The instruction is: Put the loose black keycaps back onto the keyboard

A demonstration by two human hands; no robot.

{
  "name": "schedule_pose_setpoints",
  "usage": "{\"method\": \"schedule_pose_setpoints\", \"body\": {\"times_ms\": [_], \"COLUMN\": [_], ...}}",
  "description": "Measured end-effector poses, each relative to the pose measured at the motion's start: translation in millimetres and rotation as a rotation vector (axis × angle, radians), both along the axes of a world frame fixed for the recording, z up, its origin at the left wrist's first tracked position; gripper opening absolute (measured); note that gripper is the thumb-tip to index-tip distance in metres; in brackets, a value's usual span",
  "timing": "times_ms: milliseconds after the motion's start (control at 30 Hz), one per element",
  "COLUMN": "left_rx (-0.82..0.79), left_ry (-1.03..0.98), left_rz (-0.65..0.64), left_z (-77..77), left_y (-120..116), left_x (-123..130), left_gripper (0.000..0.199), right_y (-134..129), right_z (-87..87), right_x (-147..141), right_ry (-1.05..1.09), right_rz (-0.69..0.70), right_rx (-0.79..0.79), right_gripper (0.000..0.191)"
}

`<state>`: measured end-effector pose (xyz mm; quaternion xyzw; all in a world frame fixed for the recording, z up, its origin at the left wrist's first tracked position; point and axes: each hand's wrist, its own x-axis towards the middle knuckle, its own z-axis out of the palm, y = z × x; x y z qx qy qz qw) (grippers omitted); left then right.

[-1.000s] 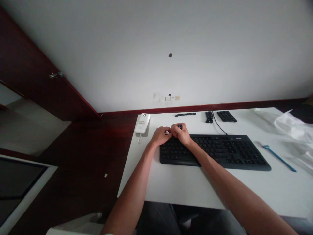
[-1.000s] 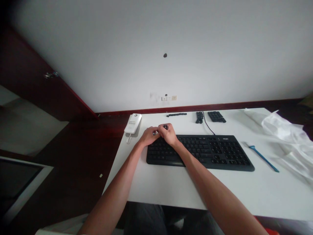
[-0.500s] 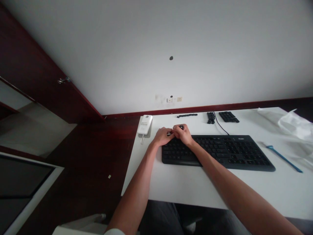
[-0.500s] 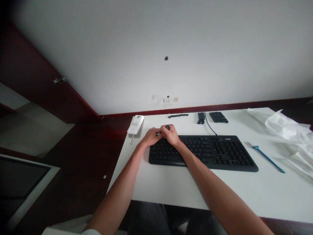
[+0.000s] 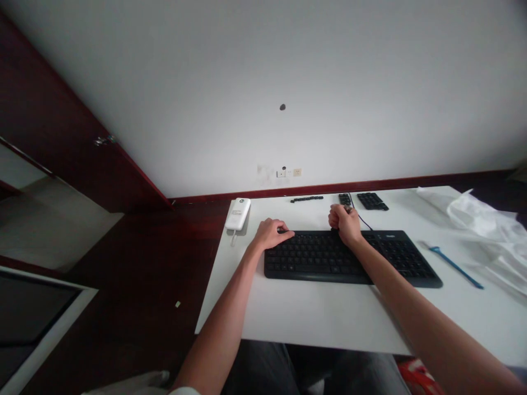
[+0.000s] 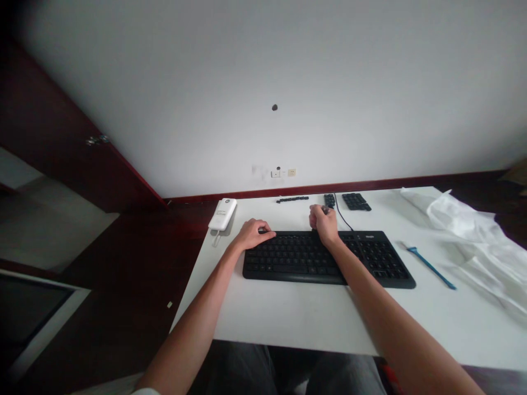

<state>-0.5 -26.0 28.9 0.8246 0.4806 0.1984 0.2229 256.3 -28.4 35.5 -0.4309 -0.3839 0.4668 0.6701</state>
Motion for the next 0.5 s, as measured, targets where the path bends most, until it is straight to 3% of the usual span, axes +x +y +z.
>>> {"method": "schedule_pose_setpoints", "body": {"times_ms": [500], "left_rx": [-0.097], "left_ry": [-0.086], "left_rz": [-0.004], "left_z": [0.1], "left_y": [-0.4], "left_x": [-0.7], "left_gripper": [0.026], "right_y": [-0.4], "right_z": [-3.5], "right_x": [5.9], "right_ry": [0.158], "right_rz": [0.015], "right_rx": [0.010], "right_gripper": [0.049]}}
